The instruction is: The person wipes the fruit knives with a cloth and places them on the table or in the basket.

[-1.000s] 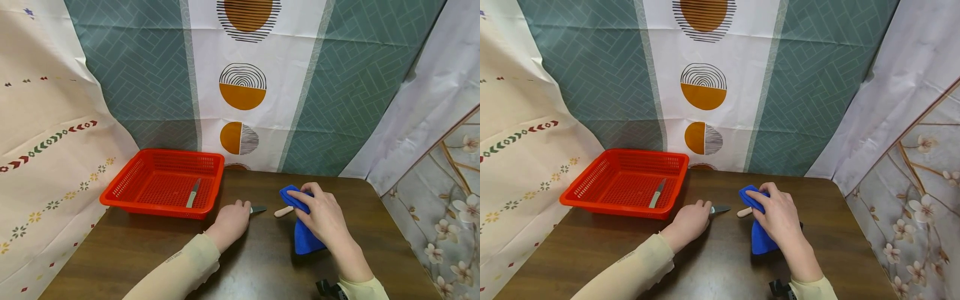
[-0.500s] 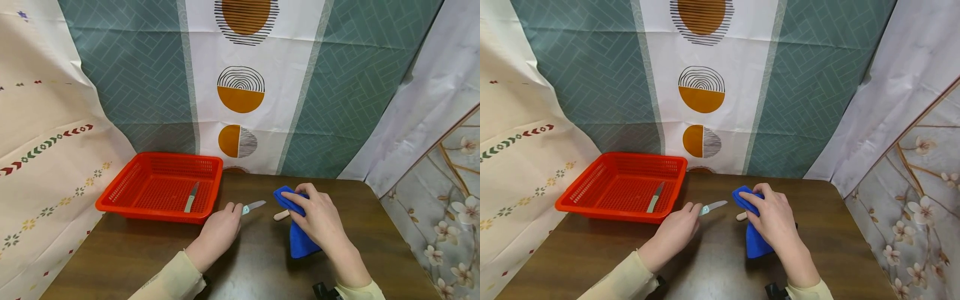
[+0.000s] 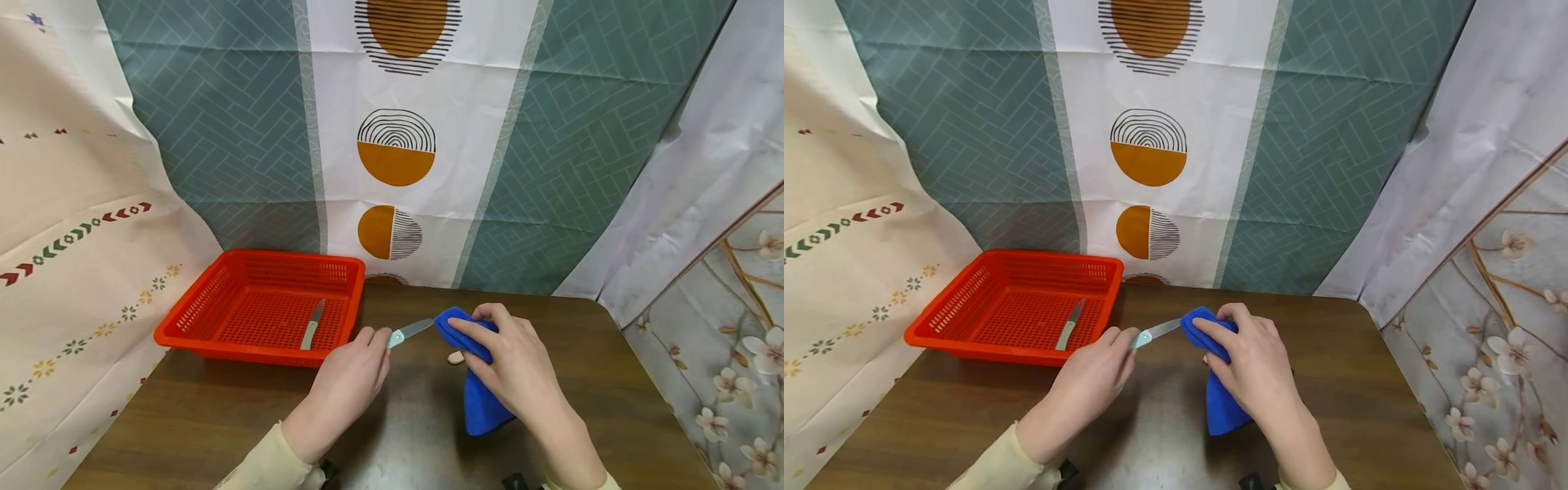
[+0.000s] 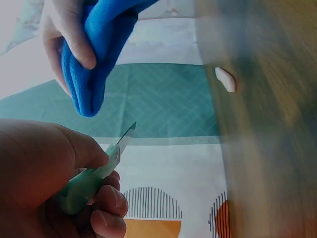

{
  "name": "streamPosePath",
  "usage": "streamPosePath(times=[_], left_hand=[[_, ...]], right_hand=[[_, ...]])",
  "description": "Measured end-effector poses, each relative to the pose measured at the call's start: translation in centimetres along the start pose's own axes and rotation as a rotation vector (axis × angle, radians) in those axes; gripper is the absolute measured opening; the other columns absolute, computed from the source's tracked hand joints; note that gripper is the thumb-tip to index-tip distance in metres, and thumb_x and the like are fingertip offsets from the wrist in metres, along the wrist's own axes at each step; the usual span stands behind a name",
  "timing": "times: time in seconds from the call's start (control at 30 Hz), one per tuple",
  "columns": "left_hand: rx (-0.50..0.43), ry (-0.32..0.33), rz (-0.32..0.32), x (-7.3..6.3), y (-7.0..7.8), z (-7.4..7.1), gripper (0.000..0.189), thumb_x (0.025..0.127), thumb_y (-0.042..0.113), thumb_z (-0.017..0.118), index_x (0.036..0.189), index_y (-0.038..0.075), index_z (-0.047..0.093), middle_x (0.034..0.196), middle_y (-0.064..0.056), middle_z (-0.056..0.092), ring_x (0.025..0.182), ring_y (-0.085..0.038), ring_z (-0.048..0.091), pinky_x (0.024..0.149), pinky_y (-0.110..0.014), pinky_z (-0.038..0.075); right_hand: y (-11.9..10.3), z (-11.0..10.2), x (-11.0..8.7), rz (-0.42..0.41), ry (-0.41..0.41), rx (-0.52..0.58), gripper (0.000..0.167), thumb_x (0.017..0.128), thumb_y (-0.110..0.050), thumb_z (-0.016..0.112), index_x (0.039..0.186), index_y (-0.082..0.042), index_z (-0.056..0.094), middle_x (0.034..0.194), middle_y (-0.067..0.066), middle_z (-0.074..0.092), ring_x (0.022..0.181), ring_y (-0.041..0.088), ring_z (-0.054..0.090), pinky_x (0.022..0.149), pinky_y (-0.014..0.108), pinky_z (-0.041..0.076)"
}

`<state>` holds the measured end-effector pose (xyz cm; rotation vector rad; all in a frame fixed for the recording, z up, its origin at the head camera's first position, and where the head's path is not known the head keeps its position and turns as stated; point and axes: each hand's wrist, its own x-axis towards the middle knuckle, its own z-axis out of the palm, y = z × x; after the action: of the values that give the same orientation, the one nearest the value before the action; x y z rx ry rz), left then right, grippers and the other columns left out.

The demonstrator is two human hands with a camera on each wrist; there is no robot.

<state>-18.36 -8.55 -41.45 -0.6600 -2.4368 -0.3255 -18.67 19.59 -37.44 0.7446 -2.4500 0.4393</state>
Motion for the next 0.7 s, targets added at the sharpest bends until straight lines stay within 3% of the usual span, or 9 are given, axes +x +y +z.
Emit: streamPosePath(times=[0.3,0.53,0.7], left_hand=[[-0.041,0.010,-0.037,0.0,-0.1,-0.4,0.033,0.095,0.011,0.086,0.122,0.004,0.068,0.086,-0.005,0.055,0.058,-0.014,0.048,0.047,-0.025,0.043],[-0.047,0.016,-0.024,0.0,0.0,-1.1,0.035,0.096,0.012,0.086,0.125,0.003,0.068,0.087,-0.005,0.056,0.058,-0.013,0.047,0.047,-0.023,0.043],[-0.067,-0.017,-0.033,-0.2,0.2,-1.5,0.036,0.096,0.013,0.086,0.126,0.004,0.068,0.087,-0.004,0.055,0.057,-0.011,0.044,0.047,-0.020,0.039]], right_hand=[[-0.4,0.4,0.5,-0.007,-0.017,0.015,0.056,0.084,-0.024,0.099,0.137,-0.022,0.080,0.128,0.011,0.064,0.111,0.031,0.068,0.097,0.057,0.052],[-1.1,0.9,0.8,-0.026,0.019,0.025,0.058,0.081,-0.012,0.100,0.135,-0.022,0.081,0.128,0.012,0.064,0.113,0.034,0.068,0.097,0.058,0.053],[-2.1,1.4,1.0,-0.059,0.045,0.022,0.058,0.080,-0.009,0.099,0.134,-0.021,0.081,0.126,0.013,0.065,0.110,0.033,0.069,0.097,0.059,0.053]])
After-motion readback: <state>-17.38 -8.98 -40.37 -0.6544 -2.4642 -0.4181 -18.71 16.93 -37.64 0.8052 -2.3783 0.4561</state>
